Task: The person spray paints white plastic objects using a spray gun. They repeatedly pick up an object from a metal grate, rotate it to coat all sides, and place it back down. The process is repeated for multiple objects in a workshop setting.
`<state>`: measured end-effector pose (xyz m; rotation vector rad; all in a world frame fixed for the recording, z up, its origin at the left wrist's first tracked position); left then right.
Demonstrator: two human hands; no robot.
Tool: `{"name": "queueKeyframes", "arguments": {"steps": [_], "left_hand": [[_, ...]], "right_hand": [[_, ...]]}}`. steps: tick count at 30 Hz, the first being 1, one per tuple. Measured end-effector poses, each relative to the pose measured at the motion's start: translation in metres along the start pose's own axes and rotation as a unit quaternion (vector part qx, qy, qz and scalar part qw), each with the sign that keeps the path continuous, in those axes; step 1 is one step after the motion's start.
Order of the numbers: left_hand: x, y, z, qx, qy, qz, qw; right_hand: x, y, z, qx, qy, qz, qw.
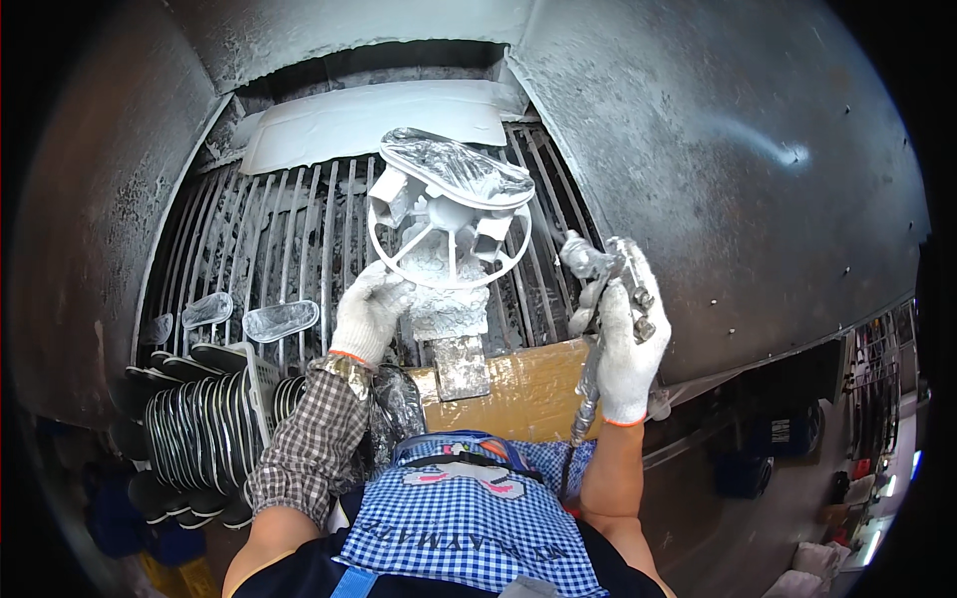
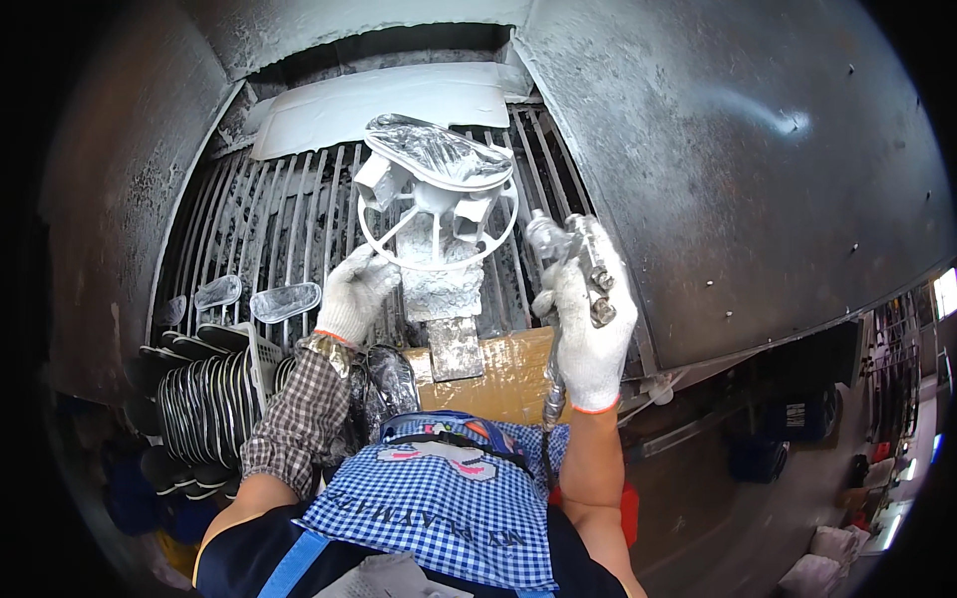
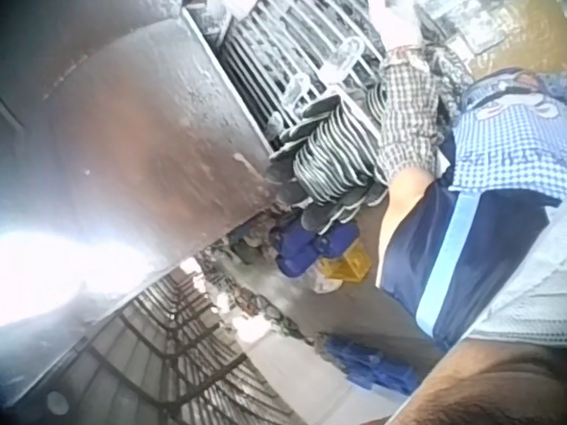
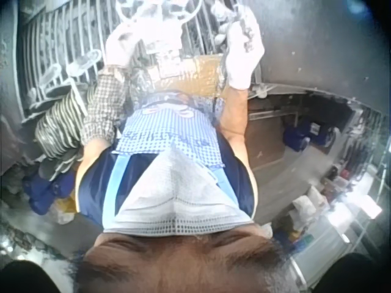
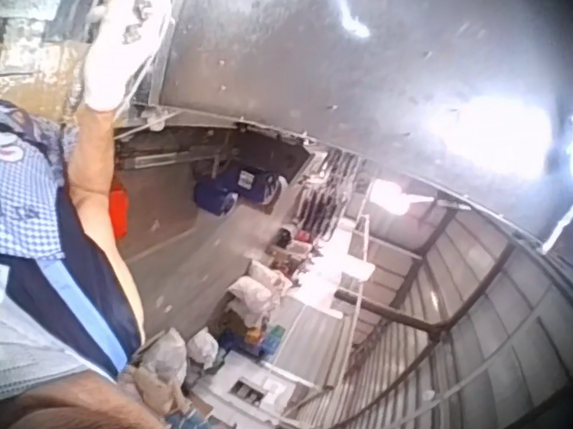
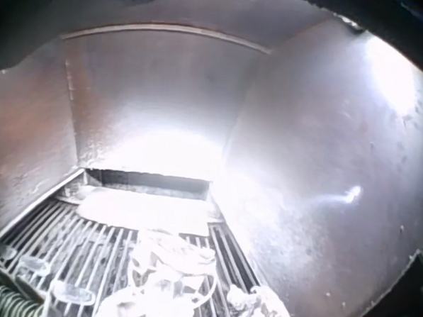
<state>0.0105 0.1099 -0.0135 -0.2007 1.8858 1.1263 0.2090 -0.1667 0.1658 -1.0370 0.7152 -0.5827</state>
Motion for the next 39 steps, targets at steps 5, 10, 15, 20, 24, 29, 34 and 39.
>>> {"name": "queueKeyframes", "arguments": {"steps": [5,10,15,20,24,29,34,39], "left_hand": [[0.019,0.002,0.003,-0.03,0.067,0.008,0.997],[0.001,-0.035,-0.006,0.041,0.022,0.027,0.999],[-0.026,-0.065,-0.019,0.074,-0.021,0.018,0.997],[-0.045,-0.062,-0.023,0.07,-0.03,-0.011,0.997],[-0.042,-0.048,-0.022,0.069,-0.034,-0.014,0.997],[-0.025,-0.032,-0.018,0.063,-0.028,0.0,0.998],[-0.018,-0.012,-0.017,0.028,-0.02,0.03,0.999],[-0.019,0.005,-0.015,0.026,-0.039,0.028,0.999]], "right_hand": [[0.005,-0.006,-0.009,-0.019,-0.017,0.02,0.999],[0.013,-0.007,-0.013,-0.021,-0.039,0.012,0.999],[0.019,-0.005,-0.014,-0.033,0.013,0.042,0.998],[0.014,-0.002,-0.018,-0.076,-0.044,0.043,0.995],[0.018,-0.002,-0.013,-0.042,-0.005,0.075,0.996],[0.016,0.005,-0.012,-0.042,-0.05,0.031,0.997],[0.007,0.012,-0.011,-0.059,-0.067,0.095,0.991],[0.003,0.017,-0.008,-0.024,-0.054,0.054,0.997]]}}
Point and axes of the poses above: each hand's wrist, its own z-axis towards the middle knuckle, its own x-axis out of the back of the hand, y = z × x, the point moved 7 cm from there along z, towards the middle knuckle, and after that the axes turned 2 degrees about -y, right-handed, at the moved point
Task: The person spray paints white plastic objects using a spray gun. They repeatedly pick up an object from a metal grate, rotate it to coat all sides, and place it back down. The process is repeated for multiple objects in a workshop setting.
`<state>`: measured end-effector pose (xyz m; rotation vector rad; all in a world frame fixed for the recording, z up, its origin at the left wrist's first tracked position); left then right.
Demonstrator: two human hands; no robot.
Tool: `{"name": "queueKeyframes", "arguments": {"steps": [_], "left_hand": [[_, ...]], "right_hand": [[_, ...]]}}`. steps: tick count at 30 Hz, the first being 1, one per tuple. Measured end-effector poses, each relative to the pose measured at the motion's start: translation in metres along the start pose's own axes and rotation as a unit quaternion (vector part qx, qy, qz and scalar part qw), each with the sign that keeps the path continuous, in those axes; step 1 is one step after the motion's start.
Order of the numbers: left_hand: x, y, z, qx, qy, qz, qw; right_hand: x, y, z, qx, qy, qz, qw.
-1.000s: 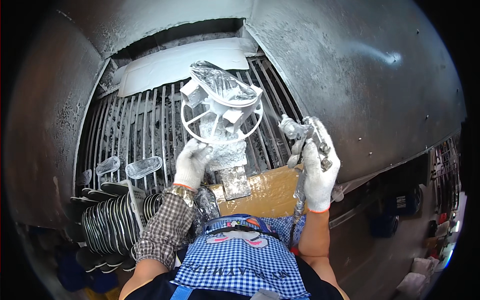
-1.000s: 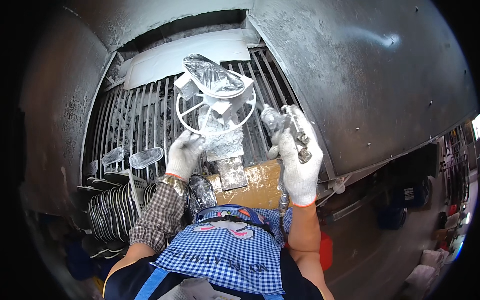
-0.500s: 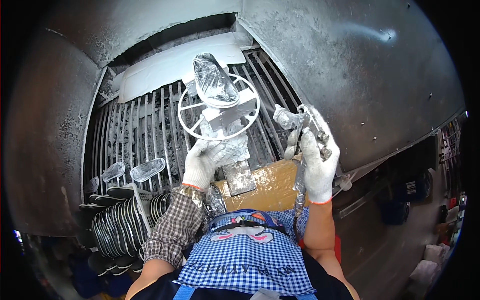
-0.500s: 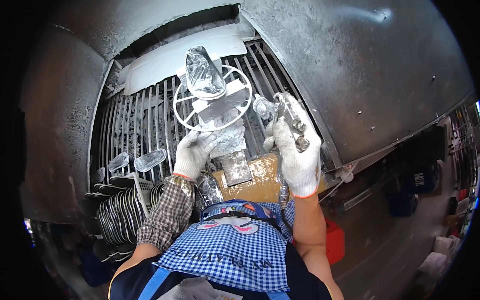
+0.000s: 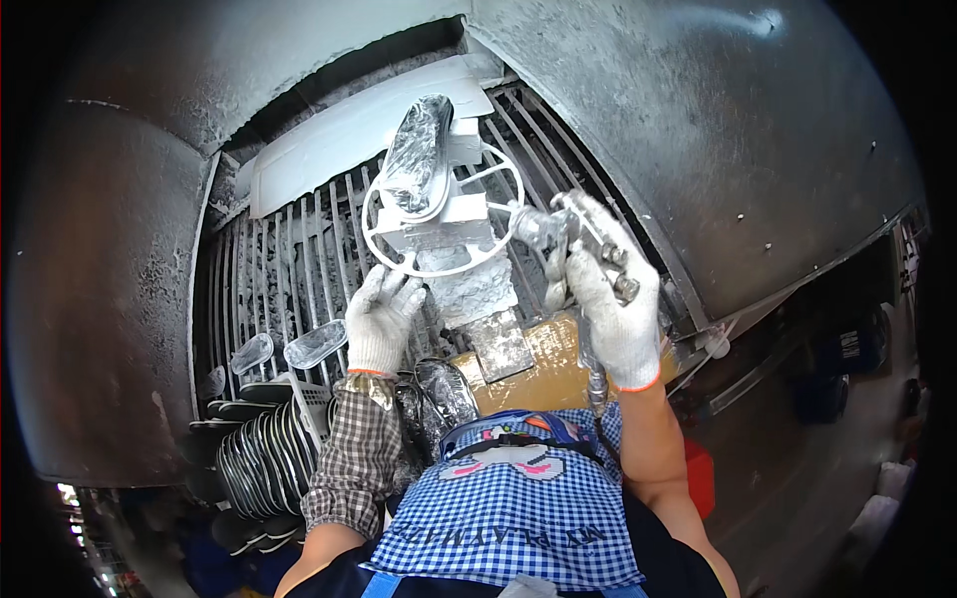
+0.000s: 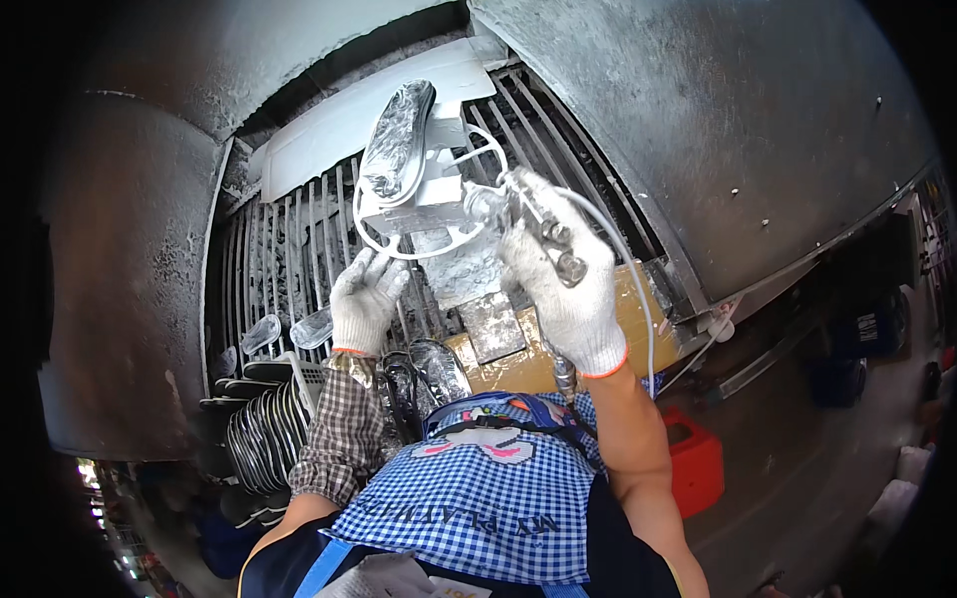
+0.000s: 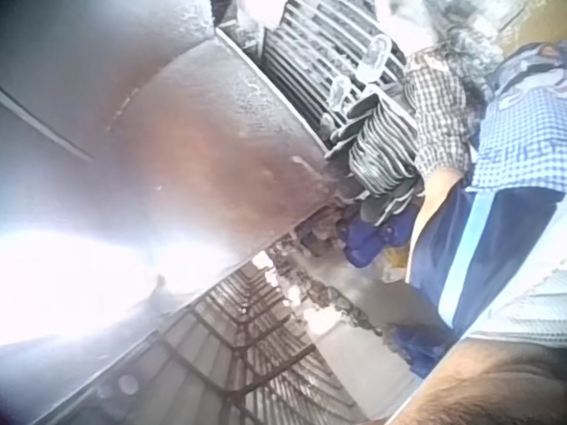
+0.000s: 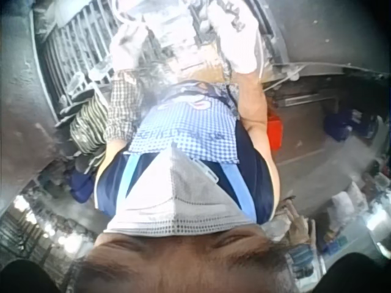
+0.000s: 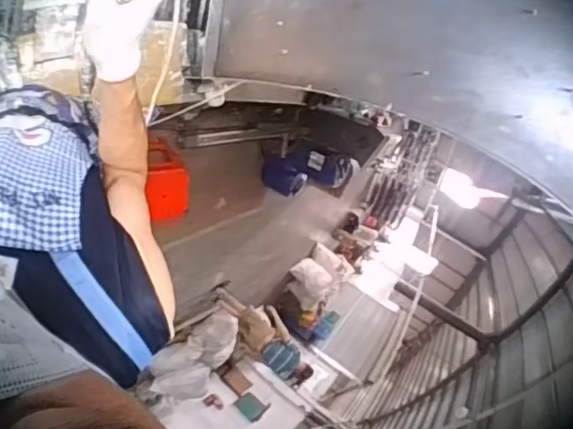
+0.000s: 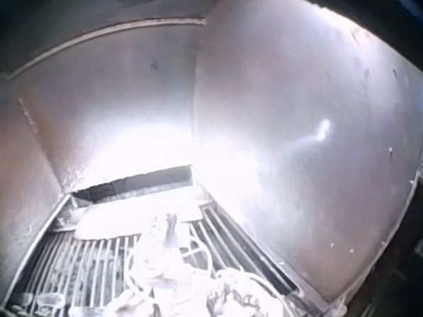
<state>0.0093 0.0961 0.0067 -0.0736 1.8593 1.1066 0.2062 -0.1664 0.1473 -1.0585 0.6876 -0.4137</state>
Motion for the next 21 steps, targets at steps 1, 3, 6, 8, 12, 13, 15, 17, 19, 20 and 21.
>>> {"name": "queueKeyframes", "arguments": {"steps": [1,3,6,8,12,13,15,17,19,20,21], "left_hand": [[0.0,0.003,0.001,-0.001,0.005,0.006,1.0],[-0.003,0.008,0.003,-0.001,0.01,0.002,1.0],[0.002,0.016,0.005,-0.005,0.027,0.008,1.0],[0.008,0.02,0.011,-0.006,0.018,0.005,1.0],[0.014,0.026,0.016,-0.018,0.067,0.01,0.998],[0.017,0.028,0.017,-0.024,0.072,0.009,0.997],[0.02,0.032,0.019,-0.033,0.068,0.009,0.997],[0.021,0.034,0.023,-0.034,0.07,0.011,0.997],[0.019,0.036,0.025,-0.039,0.073,0.008,0.997],[0.019,0.038,0.027,-0.039,0.062,0.002,0.997],[0.018,0.039,0.028,-0.038,0.051,-0.004,0.998]], "right_hand": [[0.0,0.0,0.002,0.01,0.014,-0.004,1.0],[-0.005,0.002,0.003,-0.025,-0.022,0.012,0.999],[-0.016,0.01,0.002,-0.034,-0.05,0.02,0.998],[-0.012,0.011,0.007,-0.014,-0.031,-0.014,0.999],[-0.01,0.013,0.016,-0.004,-0.011,-0.037,0.999],[-0.01,0.015,0.018,-0.007,-0.02,-0.036,0.999],[-0.01,0.012,0.023,0.036,0.001,-0.038,0.999],[-0.004,0.016,0.026,0.045,0.013,-0.049,0.998],[-0.004,0.017,0.029,0.018,-0.001,-0.029,0.999],[-0.003,0.016,0.03,0.024,0.003,-0.036,0.999],[-0.002,0.015,0.032,0.029,0.006,-0.043,0.999]]}}
Point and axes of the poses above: each hand's wrist, its own z-axis towards the middle knuckle, its own x-axis out of the back of the hand, y = z × x, the point moved 7 cm from there along z, towards the middle knuckle, and after that the axes turned 2 degrees about -y, right-handed, at the moved point
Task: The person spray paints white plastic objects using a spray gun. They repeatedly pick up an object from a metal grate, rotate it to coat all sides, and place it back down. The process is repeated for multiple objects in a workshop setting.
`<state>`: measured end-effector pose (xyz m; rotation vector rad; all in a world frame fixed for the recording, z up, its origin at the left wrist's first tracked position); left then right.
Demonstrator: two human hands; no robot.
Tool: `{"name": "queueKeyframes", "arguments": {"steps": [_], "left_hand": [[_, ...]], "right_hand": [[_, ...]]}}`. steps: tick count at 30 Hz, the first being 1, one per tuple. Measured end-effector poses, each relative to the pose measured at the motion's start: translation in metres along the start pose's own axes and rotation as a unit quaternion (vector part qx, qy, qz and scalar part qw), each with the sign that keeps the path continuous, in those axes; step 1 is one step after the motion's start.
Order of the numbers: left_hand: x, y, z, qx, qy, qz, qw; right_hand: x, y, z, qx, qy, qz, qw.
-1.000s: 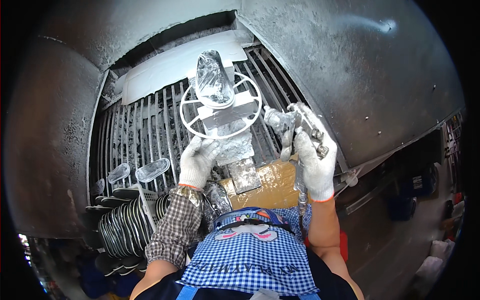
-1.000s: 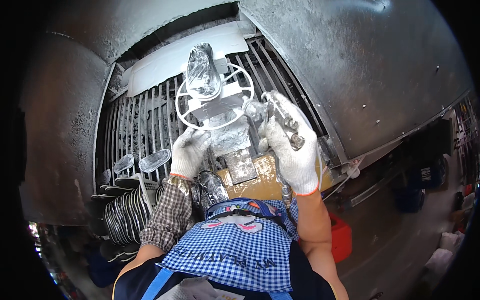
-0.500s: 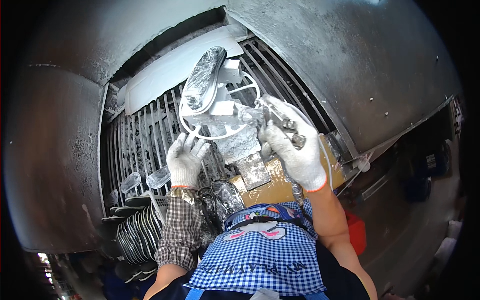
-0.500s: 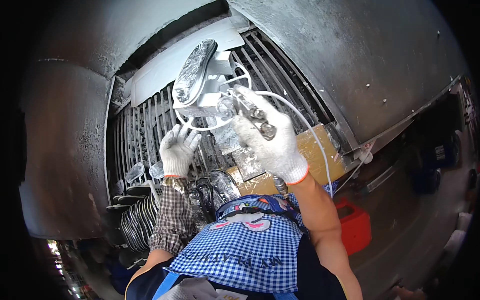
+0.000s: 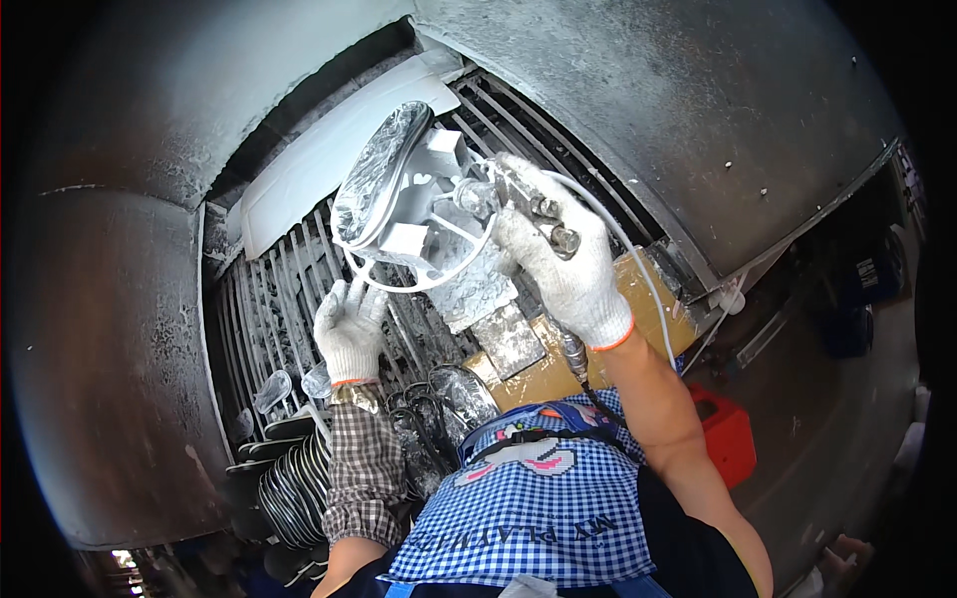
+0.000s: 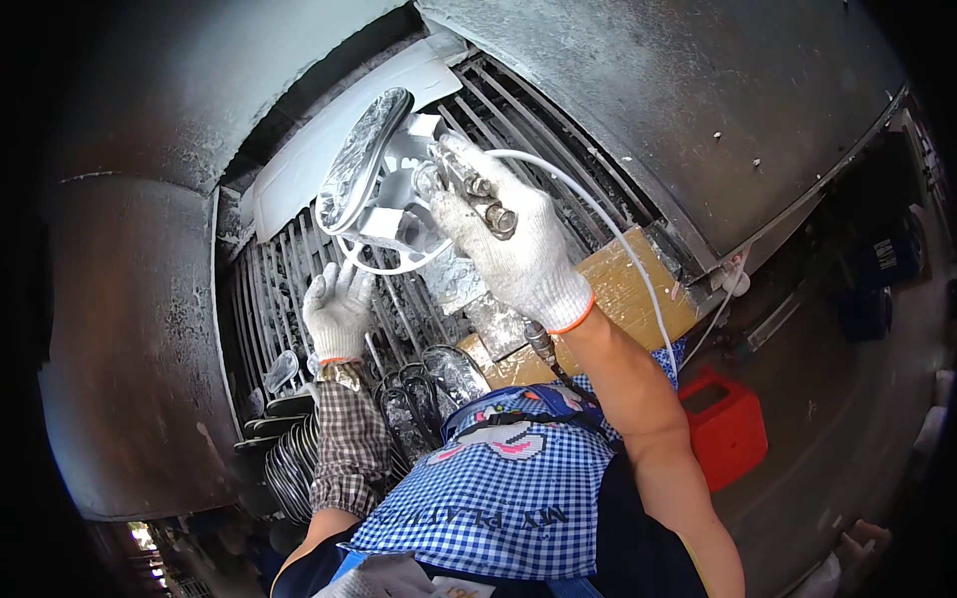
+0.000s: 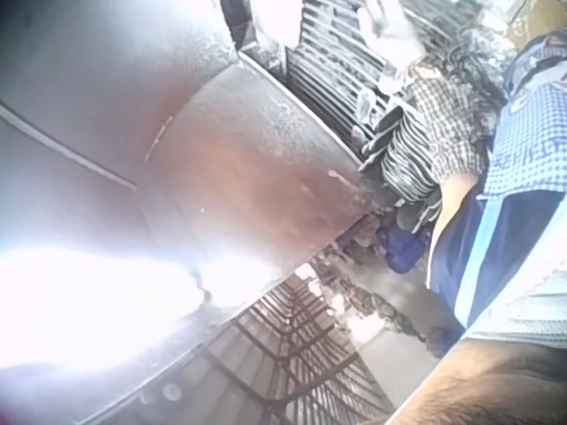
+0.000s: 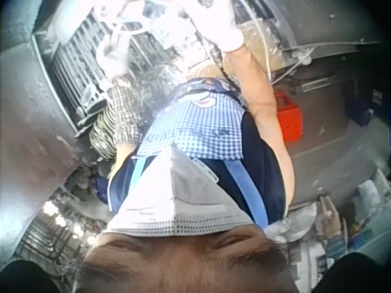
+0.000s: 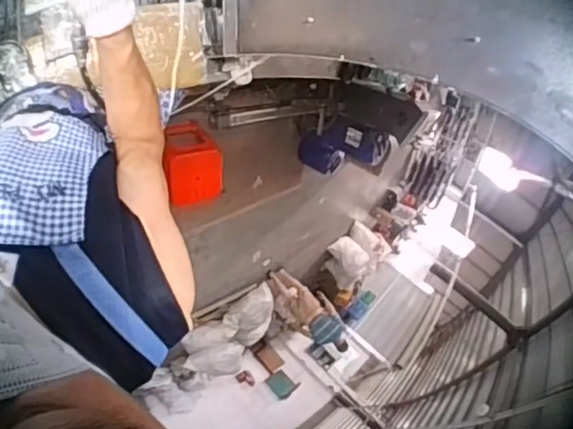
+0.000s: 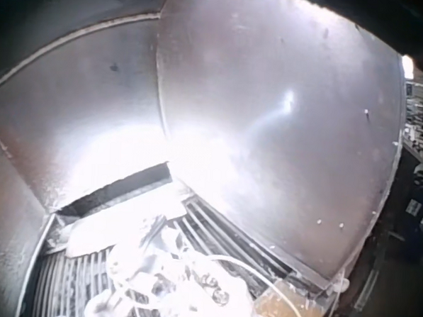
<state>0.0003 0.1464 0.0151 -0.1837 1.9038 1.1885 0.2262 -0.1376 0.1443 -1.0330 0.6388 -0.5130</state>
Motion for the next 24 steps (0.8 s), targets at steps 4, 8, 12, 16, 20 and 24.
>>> {"name": "queueKeyframes", "arguments": {"steps": [4,8,12,16,20,24], "left_hand": [[0.003,0.004,0.006,-0.013,0.008,-0.004,1.0],[0.006,0.011,0.01,-0.02,0.015,-0.003,1.0],[0.002,0.015,0.015,-0.022,0.012,-0.005,1.0],[0.011,0.024,0.027,-0.021,-0.005,-0.005,1.0],[0.01,0.021,0.027,-0.04,0.017,0.03,0.999],[0.01,0.004,0.016,-0.015,-0.007,0.029,0.999]], "right_hand": [[0.006,0.003,0.007,0.022,0.019,0.023,0.999],[0.007,-0.001,0.008,0.009,0.007,-0.009,1.0],[0.011,-0.001,0.012,0.037,0.04,-0.009,0.998],[0.012,0.0,0.014,0.028,0.03,-0.012,0.999],[0.02,-0.005,0.019,0.039,0.076,-0.037,0.996],[0.012,0.005,0.022,0.044,0.062,-0.049,0.996]]}}
Point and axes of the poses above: each hand's wrist, its own z-axis towards the middle knuckle, its own x-axis out of the back of the hand, y = z × x, the point moved 7 cm from there along z, towards the middle knuckle, and after that the axes turned 2 degrees about -y, right-handed, at the moved point
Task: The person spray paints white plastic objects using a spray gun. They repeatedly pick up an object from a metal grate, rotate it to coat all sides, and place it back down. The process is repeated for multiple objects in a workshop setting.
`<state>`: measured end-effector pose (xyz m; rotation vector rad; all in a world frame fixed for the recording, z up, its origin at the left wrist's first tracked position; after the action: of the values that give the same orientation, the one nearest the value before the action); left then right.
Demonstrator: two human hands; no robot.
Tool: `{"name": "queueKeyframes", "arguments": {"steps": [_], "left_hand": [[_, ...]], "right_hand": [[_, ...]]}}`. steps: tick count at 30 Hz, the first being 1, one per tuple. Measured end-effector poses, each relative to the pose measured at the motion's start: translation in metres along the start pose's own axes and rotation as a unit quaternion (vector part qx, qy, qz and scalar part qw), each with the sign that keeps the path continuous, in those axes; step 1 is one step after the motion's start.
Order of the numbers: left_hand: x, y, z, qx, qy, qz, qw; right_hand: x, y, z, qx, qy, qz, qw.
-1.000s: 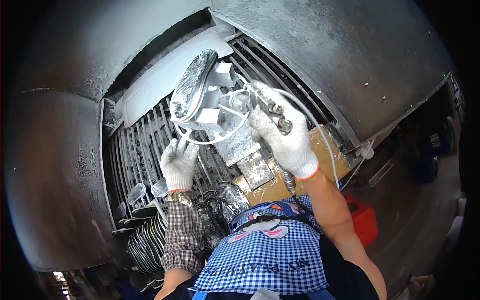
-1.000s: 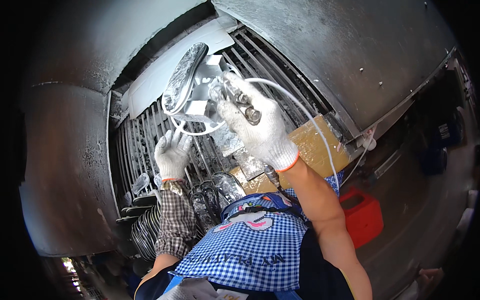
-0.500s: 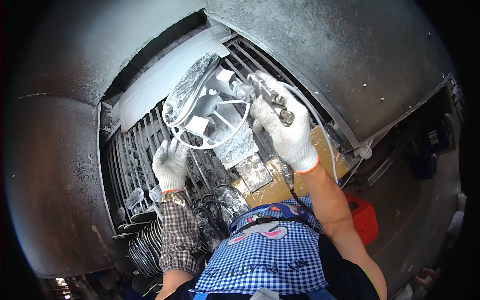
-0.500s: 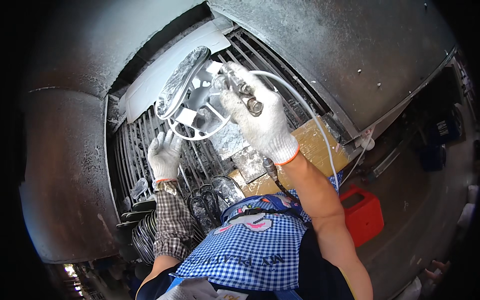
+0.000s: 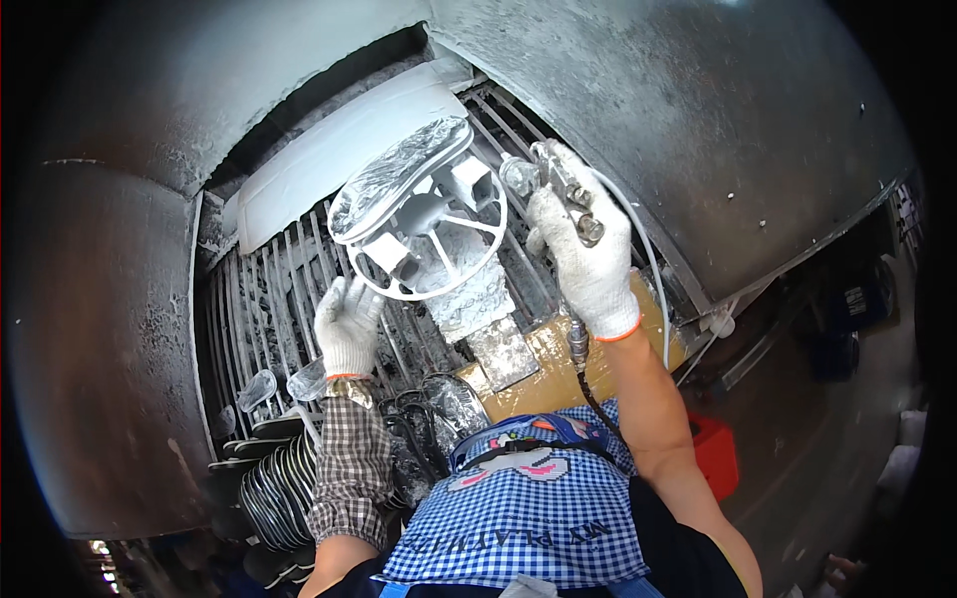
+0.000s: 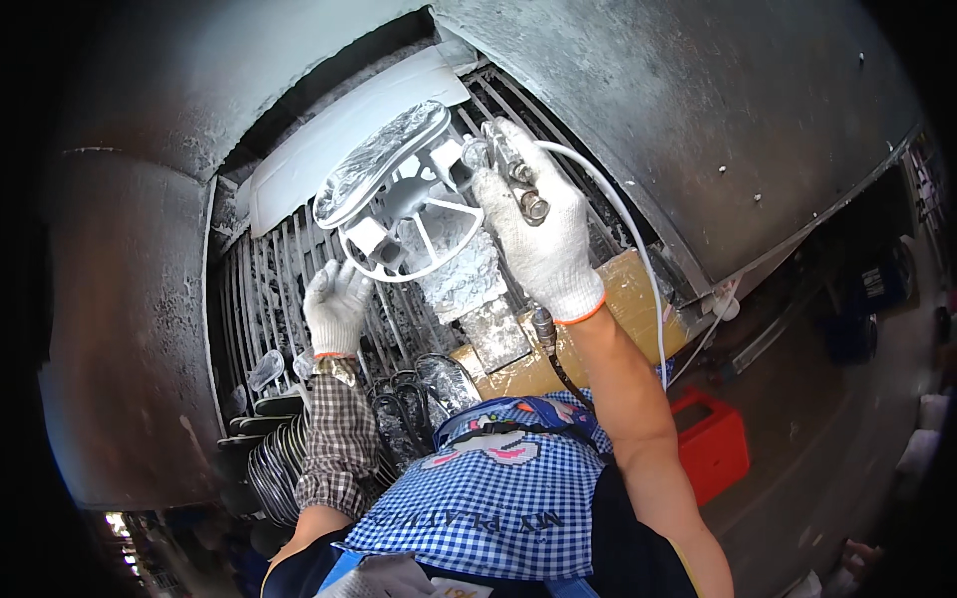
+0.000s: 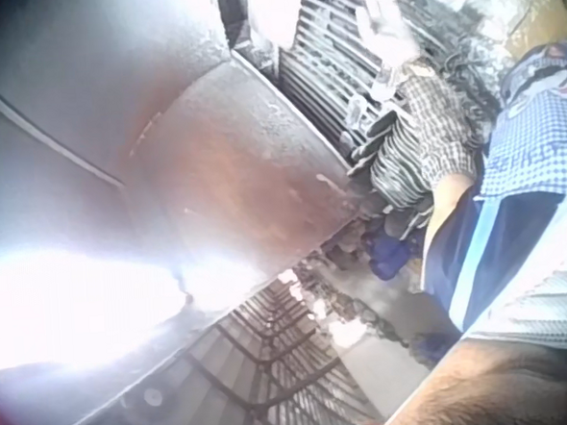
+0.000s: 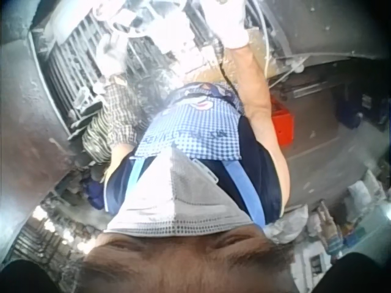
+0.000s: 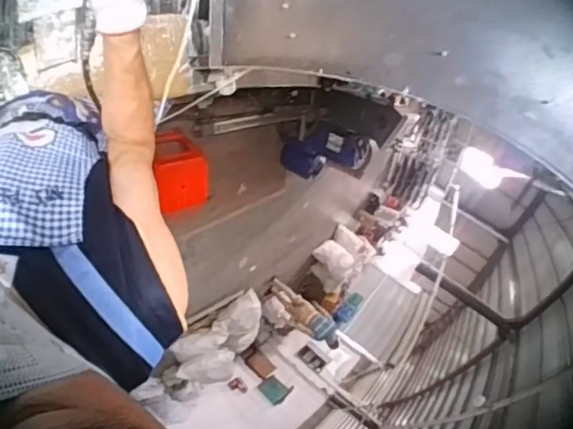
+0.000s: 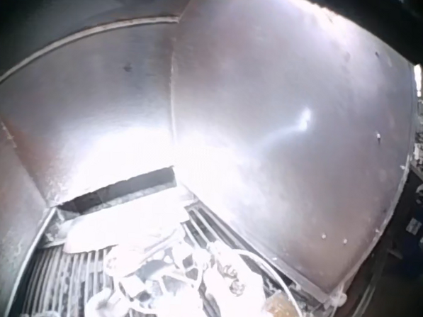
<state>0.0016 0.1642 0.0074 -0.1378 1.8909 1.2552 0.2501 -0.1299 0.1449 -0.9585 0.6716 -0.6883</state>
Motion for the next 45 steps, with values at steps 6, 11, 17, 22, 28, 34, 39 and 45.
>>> {"name": "queueKeyframes", "arguments": {"steps": [6,11,17,22,28,34,39,45], "left_hand": [[-0.024,-0.04,-0.032,0.049,-0.056,0.024,0.997],[-0.028,-0.061,-0.048,0.075,-0.038,-0.016,0.996],[-0.033,-0.076,-0.051,0.105,-0.056,-0.071,0.99],[-0.043,-0.078,-0.054,0.111,-0.068,-0.082,0.988],[-0.044,-0.075,-0.053,0.105,-0.053,-0.099,0.988],[-0.043,-0.069,-0.051,0.101,-0.055,-0.101,0.988],[-0.036,-0.064,-0.049,0.095,-0.037,-0.069,0.992],[-0.033,-0.056,-0.049,0.083,-0.04,-0.073,0.993]], "right_hand": [[-0.027,0.006,-0.015,-0.062,-0.084,-0.015,0.994],[-0.049,0.0,-0.027,-0.04,-0.125,-0.007,0.991],[-0.061,-0.01,-0.031,-0.05,-0.148,0.059,0.986],[-0.054,-0.006,-0.029,-0.031,-0.105,0.038,0.993],[-0.043,0.001,-0.028,-0.045,-0.064,0.062,0.995],[-0.029,-0.004,-0.028,-0.041,-0.042,0.04,0.998],[-0.018,-0.012,-0.029,-0.032,-0.031,0.043,0.998],[0.001,-0.022,-0.03,-0.018,0.0,0.009,1.0]]}}
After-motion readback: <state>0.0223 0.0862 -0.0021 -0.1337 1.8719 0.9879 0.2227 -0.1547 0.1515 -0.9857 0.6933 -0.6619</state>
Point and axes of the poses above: each hand's wrist, its own z-axis towards the middle knuckle, its own x-axis out of the back of the hand, y = z × x, the point moved 7 cm from there along z, towards the middle knuckle, and after that the axes turned 2 degrees about -y, right-handed, at the moved point
